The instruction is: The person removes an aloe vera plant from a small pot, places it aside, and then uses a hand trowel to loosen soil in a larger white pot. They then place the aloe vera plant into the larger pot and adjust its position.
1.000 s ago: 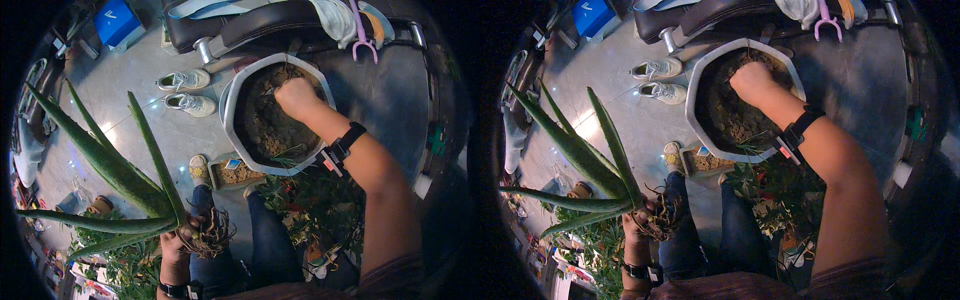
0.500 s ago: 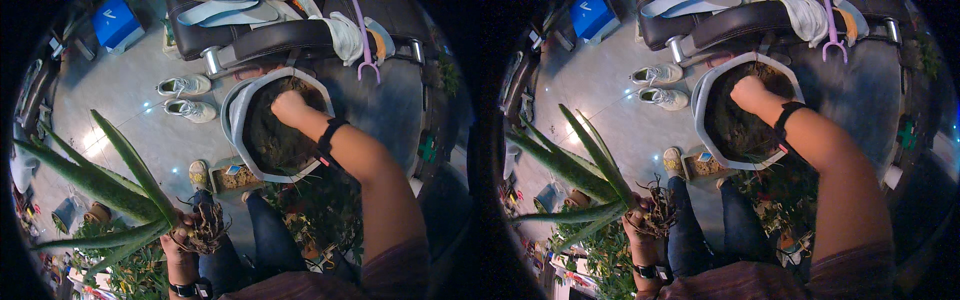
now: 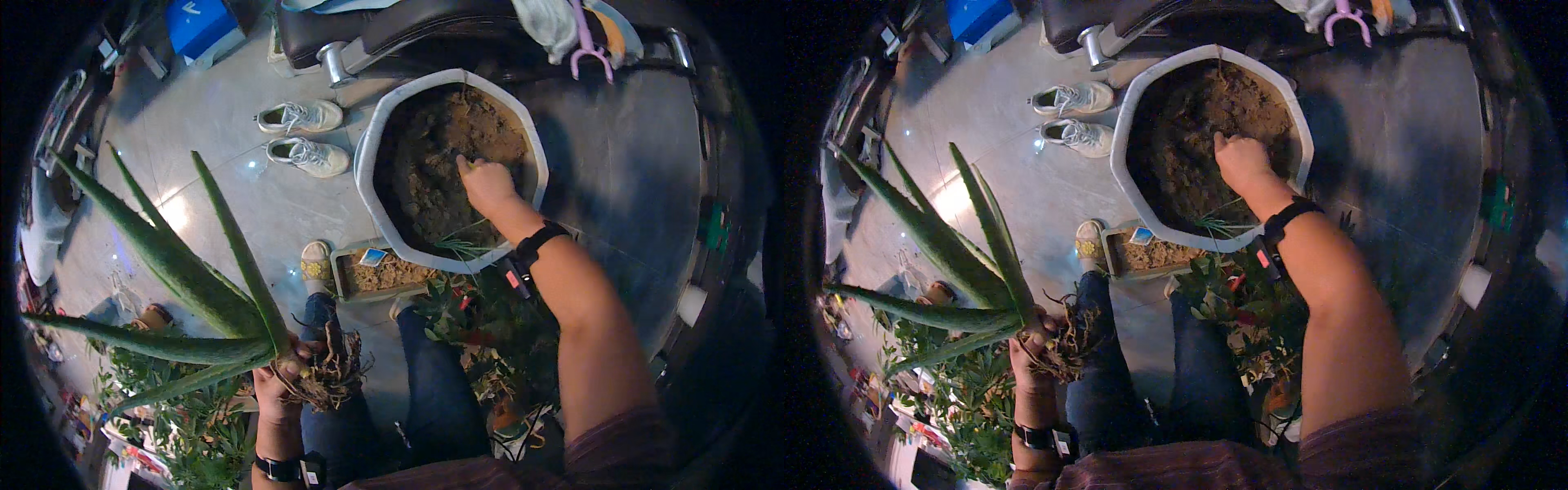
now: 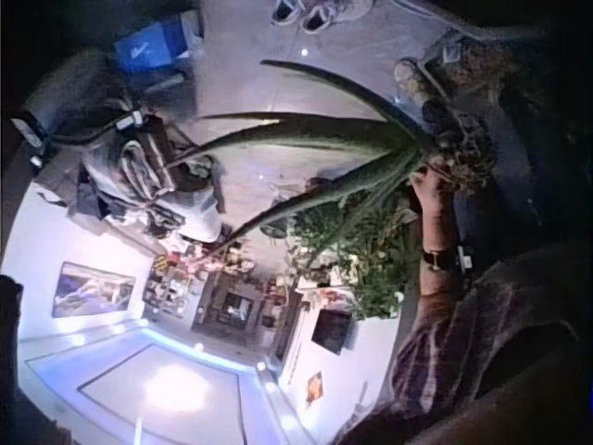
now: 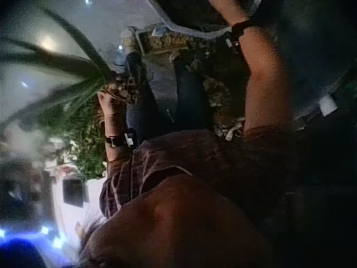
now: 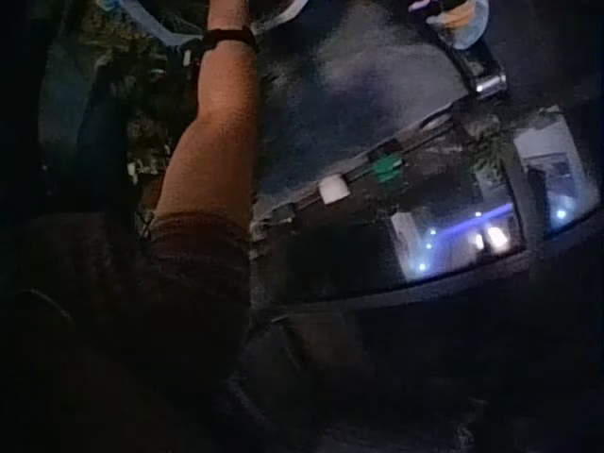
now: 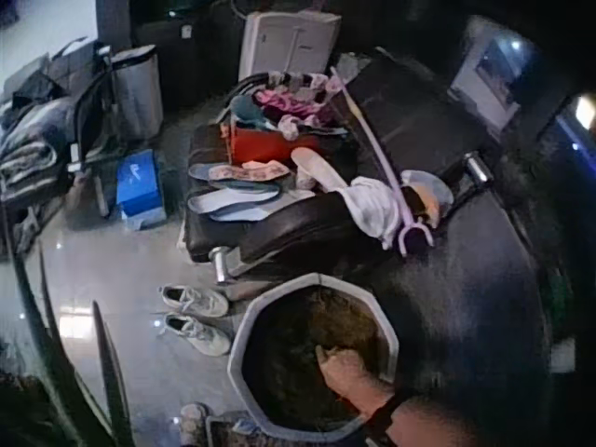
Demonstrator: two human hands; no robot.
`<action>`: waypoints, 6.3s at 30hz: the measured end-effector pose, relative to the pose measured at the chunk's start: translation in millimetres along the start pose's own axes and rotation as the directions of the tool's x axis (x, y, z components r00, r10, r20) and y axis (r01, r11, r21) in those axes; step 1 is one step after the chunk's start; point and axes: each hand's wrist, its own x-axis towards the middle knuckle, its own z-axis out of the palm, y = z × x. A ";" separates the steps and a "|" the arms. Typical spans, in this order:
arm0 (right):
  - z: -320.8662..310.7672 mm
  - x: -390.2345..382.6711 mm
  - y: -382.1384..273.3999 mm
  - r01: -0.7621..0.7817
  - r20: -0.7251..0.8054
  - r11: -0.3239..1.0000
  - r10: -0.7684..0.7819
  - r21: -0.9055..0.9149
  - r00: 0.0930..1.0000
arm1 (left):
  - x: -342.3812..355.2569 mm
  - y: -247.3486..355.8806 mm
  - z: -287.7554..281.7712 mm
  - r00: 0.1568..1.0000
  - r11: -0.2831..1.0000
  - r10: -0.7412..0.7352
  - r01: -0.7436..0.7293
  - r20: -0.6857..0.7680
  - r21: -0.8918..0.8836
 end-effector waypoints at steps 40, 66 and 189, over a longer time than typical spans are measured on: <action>-103.5 9.3 -88.0 -0.751 0.604 0.401 0.446 0.525 0.661 | 47.6 96.6 -4.1 0.991 1.000 0.004 -0.006 0.135 0.017; -33.7 11.0 -149.8 -0.668 0.341 0.019 0.849 0.744 0.403 | -3.8 93.0 -14.8 0.991 0.993 0.111 -0.113 0.080 0.016; -29.7 24.7 37.3 -0.661 0.386 0.547 0.541 0.513 0.747 | 13.3 23.1 11.5 0.974 0.979 -0.066 0.021 0.215 0.202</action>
